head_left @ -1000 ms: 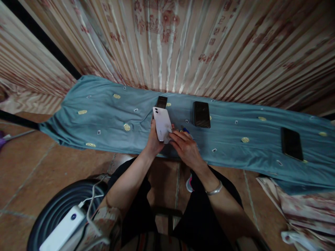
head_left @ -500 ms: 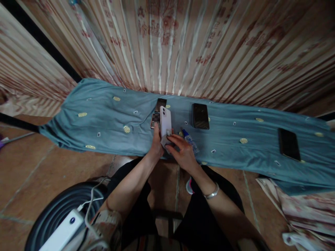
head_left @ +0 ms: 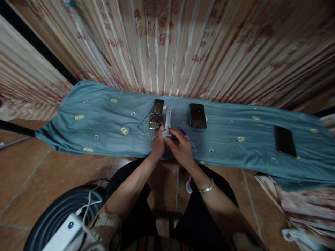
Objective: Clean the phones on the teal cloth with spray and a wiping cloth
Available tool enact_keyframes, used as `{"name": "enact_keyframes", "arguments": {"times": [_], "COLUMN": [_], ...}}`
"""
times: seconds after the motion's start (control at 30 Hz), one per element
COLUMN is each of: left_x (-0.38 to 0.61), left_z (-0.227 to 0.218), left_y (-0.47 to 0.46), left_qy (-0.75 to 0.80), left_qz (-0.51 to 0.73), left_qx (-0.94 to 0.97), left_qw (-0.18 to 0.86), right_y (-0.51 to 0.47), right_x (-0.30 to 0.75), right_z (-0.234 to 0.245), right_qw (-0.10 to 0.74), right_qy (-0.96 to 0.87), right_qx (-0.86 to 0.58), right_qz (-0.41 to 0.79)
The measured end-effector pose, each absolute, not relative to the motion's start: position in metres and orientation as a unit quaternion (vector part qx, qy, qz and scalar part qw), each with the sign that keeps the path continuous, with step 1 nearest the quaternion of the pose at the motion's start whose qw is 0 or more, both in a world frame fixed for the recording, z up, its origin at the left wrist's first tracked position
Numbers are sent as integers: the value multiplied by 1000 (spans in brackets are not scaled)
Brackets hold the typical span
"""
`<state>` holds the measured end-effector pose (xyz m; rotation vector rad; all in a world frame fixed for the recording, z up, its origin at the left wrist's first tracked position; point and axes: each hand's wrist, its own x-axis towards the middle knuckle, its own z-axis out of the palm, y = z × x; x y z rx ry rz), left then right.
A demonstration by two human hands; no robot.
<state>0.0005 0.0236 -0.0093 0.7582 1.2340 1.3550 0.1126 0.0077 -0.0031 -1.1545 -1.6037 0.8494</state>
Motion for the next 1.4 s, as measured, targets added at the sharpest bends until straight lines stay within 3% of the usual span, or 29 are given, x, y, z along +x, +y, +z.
{"name": "enact_keyframes", "arguments": {"times": [0.13, 0.53, 0.83, 1.4], "left_x": [0, 3, 7, 5], "left_z": [-13, -14, -13, -14], "left_y": [20, 10, 5, 14], "left_qy": [539, 545, 526, 540], "left_qz": [567, 492, 488, 547], "left_qx": [410, 549, 561, 398], "left_qw": [470, 398, 413, 500], "right_y": [14, 29, 41, 24], "right_x": [116, 127, 138, 124], "right_z": [0, 8, 4, -4], "right_qw": [492, 552, 590, 515], "right_qy": [-632, -507, -440, -573], "right_qx": [-478, -491, -492, -477], "right_qz": [362, 444, 465, 424]}}
